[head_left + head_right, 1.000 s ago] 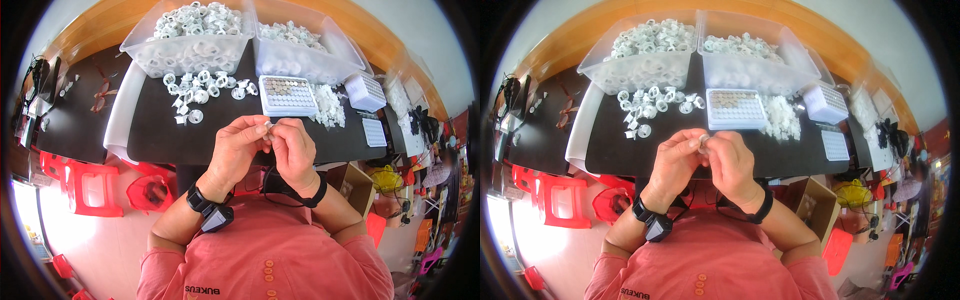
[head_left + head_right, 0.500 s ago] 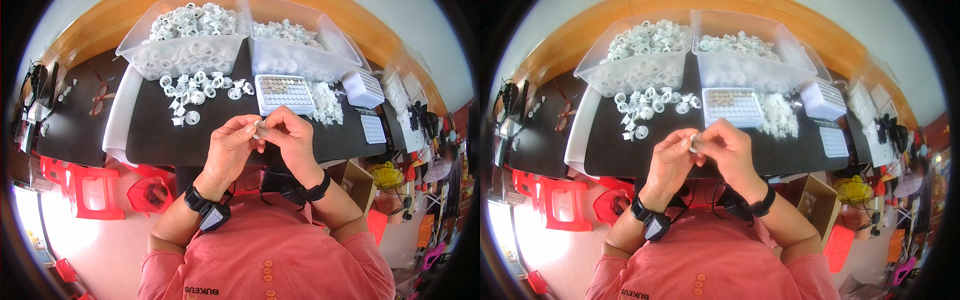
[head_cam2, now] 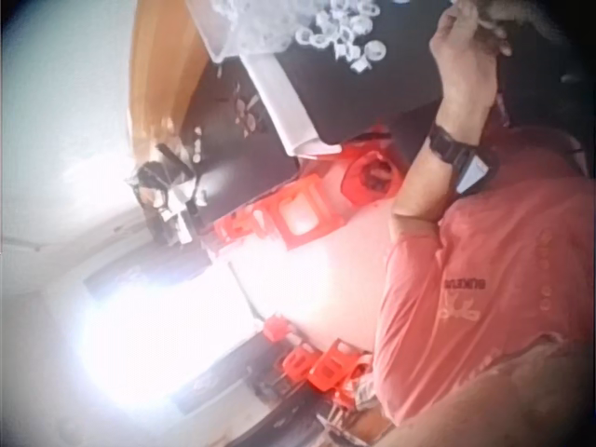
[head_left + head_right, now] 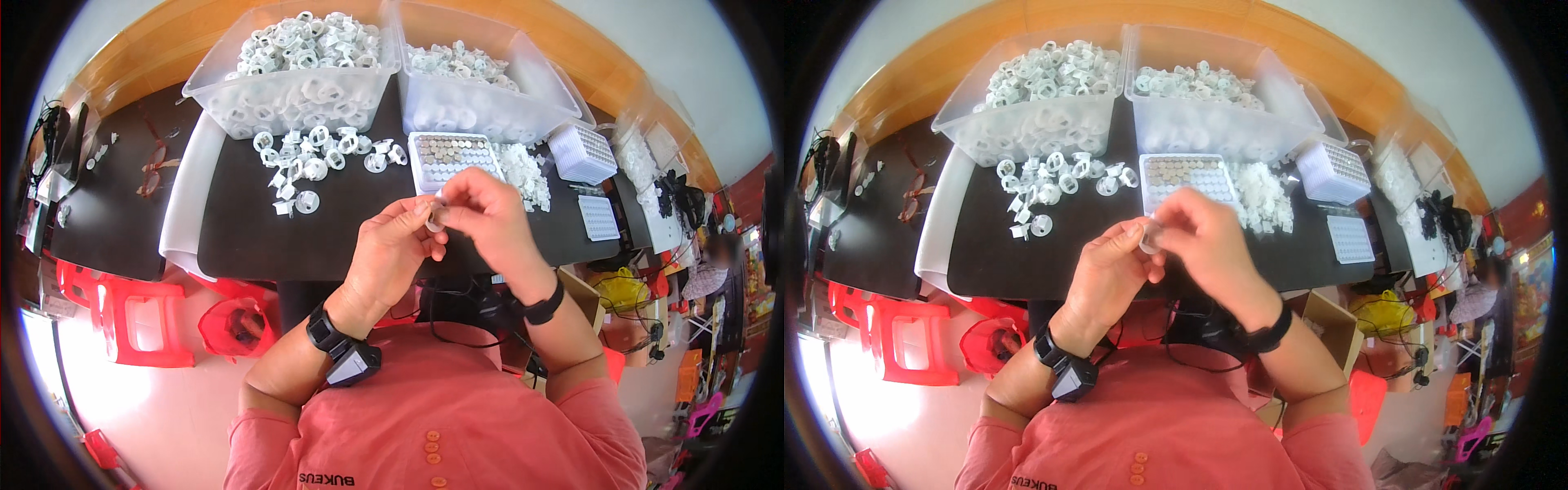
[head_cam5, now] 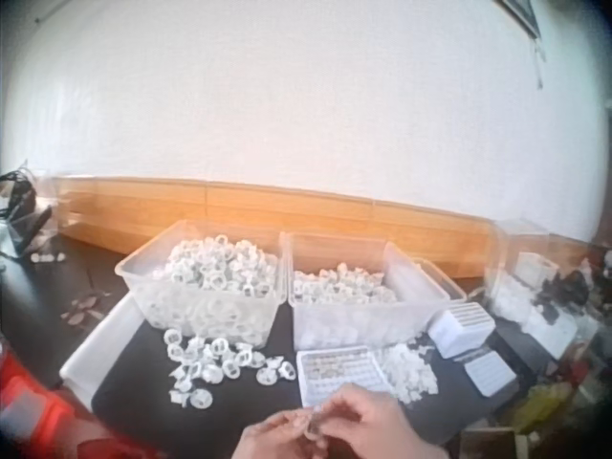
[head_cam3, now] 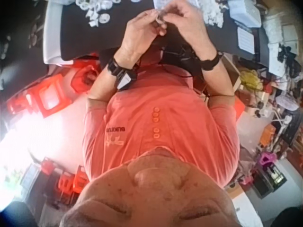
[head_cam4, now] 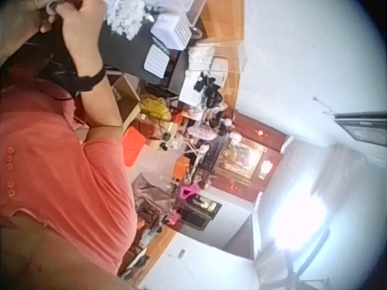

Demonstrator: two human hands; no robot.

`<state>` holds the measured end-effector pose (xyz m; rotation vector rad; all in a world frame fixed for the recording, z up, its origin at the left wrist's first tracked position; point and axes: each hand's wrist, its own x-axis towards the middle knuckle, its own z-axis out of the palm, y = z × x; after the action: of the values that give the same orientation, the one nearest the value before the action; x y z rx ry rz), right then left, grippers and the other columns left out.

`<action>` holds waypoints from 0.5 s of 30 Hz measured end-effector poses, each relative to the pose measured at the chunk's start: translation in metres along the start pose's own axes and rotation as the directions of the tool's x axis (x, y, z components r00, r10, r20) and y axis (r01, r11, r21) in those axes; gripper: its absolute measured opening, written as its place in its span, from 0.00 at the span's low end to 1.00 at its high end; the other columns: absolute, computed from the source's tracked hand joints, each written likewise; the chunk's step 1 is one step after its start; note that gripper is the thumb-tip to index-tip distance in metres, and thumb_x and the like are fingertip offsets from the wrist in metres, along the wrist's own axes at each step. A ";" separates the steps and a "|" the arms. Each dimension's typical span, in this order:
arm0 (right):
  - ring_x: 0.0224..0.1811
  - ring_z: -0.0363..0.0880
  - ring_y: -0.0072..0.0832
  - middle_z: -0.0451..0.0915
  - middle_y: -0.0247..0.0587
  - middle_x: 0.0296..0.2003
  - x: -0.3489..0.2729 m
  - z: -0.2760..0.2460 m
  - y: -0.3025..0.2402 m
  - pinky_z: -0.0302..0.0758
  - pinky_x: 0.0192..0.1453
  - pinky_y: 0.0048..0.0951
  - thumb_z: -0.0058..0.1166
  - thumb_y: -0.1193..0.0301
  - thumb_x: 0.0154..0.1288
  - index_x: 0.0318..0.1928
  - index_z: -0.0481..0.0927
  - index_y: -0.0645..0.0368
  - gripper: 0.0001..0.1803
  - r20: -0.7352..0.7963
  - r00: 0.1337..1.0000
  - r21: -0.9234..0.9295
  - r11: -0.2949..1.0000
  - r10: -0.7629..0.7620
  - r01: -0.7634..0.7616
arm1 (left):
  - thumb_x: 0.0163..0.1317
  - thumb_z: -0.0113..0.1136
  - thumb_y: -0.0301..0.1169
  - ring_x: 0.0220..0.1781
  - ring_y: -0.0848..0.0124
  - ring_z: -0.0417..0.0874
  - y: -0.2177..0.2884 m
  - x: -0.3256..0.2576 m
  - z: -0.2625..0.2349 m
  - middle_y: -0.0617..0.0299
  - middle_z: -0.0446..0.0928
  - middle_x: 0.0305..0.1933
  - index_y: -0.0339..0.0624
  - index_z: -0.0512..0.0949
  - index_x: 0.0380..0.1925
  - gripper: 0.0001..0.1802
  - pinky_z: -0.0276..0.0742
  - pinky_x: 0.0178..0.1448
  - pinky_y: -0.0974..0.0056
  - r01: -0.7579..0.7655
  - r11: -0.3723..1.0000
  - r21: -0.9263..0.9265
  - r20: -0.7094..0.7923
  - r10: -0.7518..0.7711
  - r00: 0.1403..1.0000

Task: Manual assembly of small electronic components into white plastic ring housings at a workshop table.

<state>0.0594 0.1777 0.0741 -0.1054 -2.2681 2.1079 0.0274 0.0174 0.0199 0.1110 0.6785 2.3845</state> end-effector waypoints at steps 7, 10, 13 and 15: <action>0.35 0.82 0.48 0.84 0.45 0.32 0.053 -0.045 0.007 0.76 0.41 0.44 0.61 0.71 0.60 0.37 0.83 0.53 0.04 -0.018 0.912 -0.813 0.537 -0.410 0.225 | 0.73 0.59 0.37 0.39 0.66 0.80 0.007 0.011 -0.010 0.58 0.79 0.40 0.34 0.78 0.50 0.16 0.72 0.40 0.63 0.019 1.000 0.011 0.042 -0.020 0.999; 0.37 0.83 0.47 0.85 0.45 0.33 0.055 -0.042 0.009 0.76 0.43 0.45 0.61 0.69 0.61 0.37 0.84 0.53 0.04 0.011 0.914 -0.890 0.413 -0.405 0.194 | 0.72 0.58 0.36 0.39 0.66 0.80 0.010 0.009 -0.010 0.58 0.79 0.40 0.33 0.77 0.50 0.16 0.72 0.40 0.63 0.034 0.999 0.011 0.018 -0.034 0.999; 0.38 0.83 0.47 0.85 0.45 0.33 0.064 -0.043 0.008 0.76 0.43 0.46 0.60 0.68 0.61 0.37 0.85 0.52 0.05 0.009 0.930 -0.916 0.370 -0.367 0.155 | 0.71 0.59 0.34 0.39 0.66 0.80 0.011 0.007 -0.008 0.57 0.79 0.40 0.33 0.76 0.51 0.16 0.72 0.40 0.63 0.030 0.999 0.012 0.026 -0.031 0.999; 0.35 0.83 0.46 0.84 0.46 0.30 0.067 -0.042 0.009 0.76 0.40 0.44 0.61 0.68 0.60 0.37 0.85 0.53 0.06 0.006 0.925 -0.921 0.358 -0.381 0.154 | 0.70 0.60 0.33 0.40 0.65 0.80 0.012 0.006 -0.007 0.57 0.79 0.41 0.33 0.75 0.51 0.16 0.72 0.40 0.62 0.029 0.999 0.033 0.034 -0.030 0.999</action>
<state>-0.0037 0.2250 0.0669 0.0252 -2.7315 0.4278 0.0145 0.0099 0.0189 0.1551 0.6979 2.3390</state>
